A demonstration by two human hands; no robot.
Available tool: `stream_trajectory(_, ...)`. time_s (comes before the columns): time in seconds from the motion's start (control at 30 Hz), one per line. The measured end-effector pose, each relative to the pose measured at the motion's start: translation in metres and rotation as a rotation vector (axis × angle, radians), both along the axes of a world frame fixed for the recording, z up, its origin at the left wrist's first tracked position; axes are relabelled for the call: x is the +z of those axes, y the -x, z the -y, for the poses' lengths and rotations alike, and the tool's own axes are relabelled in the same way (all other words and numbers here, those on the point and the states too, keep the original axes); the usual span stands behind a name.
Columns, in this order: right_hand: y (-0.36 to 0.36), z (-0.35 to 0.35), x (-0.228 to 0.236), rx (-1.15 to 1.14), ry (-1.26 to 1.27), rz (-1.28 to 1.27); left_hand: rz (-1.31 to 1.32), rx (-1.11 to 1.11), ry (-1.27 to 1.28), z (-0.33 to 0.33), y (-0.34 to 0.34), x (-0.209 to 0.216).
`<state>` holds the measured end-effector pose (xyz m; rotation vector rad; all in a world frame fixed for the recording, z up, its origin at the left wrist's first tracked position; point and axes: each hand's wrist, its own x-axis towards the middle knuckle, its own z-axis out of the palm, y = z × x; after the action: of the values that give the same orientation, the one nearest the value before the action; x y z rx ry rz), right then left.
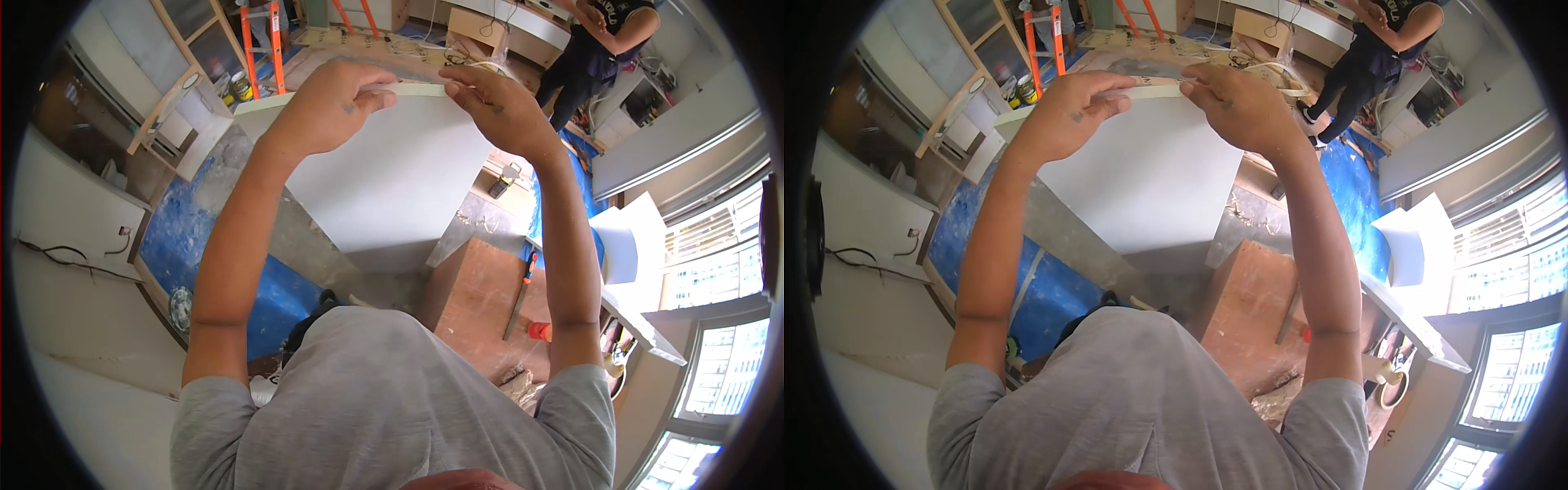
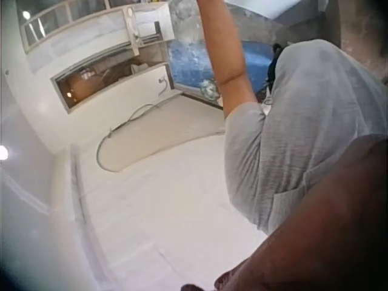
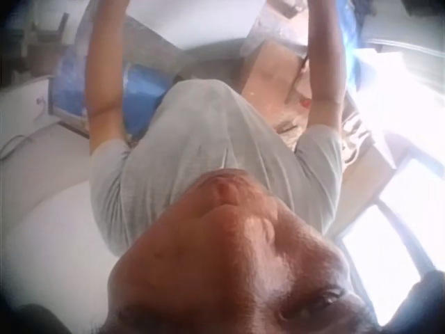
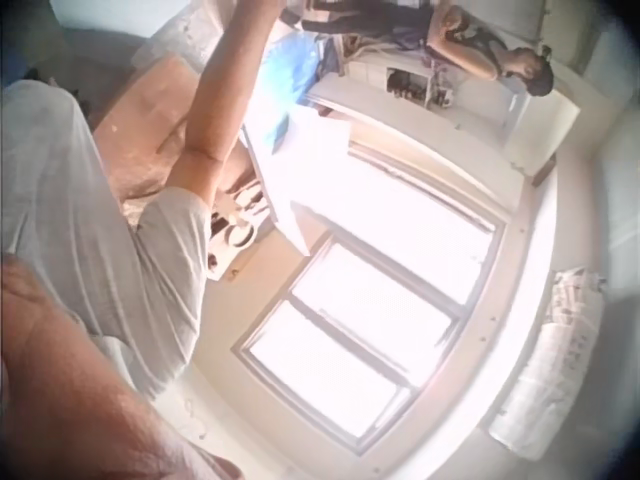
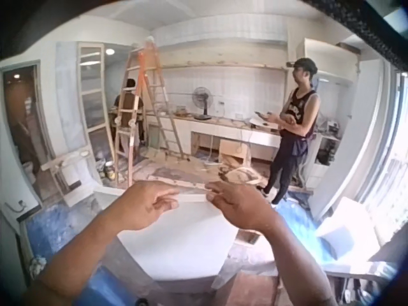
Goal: The person applies a strip of white edging tape to the side of a wooden cabinet door by hand, pressing it firmly along the length and luego wiping the surface with a cloth.
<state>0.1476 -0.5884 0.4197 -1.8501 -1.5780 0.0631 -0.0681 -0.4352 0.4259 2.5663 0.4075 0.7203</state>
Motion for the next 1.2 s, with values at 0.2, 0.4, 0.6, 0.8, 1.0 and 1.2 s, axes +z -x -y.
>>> stream_trajectory(0.2, 0.022, -0.031, 0.007, 0.134, 0.009, 0.124, 0.057, 0.094, -0.239, 0.002, -0.012, -0.013)
stream_trajectory(0.4, 0.045, -0.025, -0.005, -0.022, -0.020, 0.242, 0.052, 0.206, -0.247, 0.013, -0.012, -0.018)
stream_trajectory(0.6, 0.041, -0.027, 0.003, 0.033, 0.016, 0.204, 0.066, 0.185, -0.174, 0.015, -0.008, -0.014)
stream_trajectory(0.8, 0.031, -0.025, 0.006, 0.137, 0.034, 0.028, 0.196, -0.038, -0.038, -0.017, 0.017, -0.008)
stream_trajectory(1.0, 0.020, -0.036, 0.004, 0.119, 0.044, -0.034, 0.073, 0.022, -0.050, -0.031, 0.050, -0.004)
stream_trajectory(1.2, 0.051, -0.064, 0.018, 0.235, 0.202, -0.011, 0.211, 0.105, -0.115, -0.019, 0.042, -0.021)
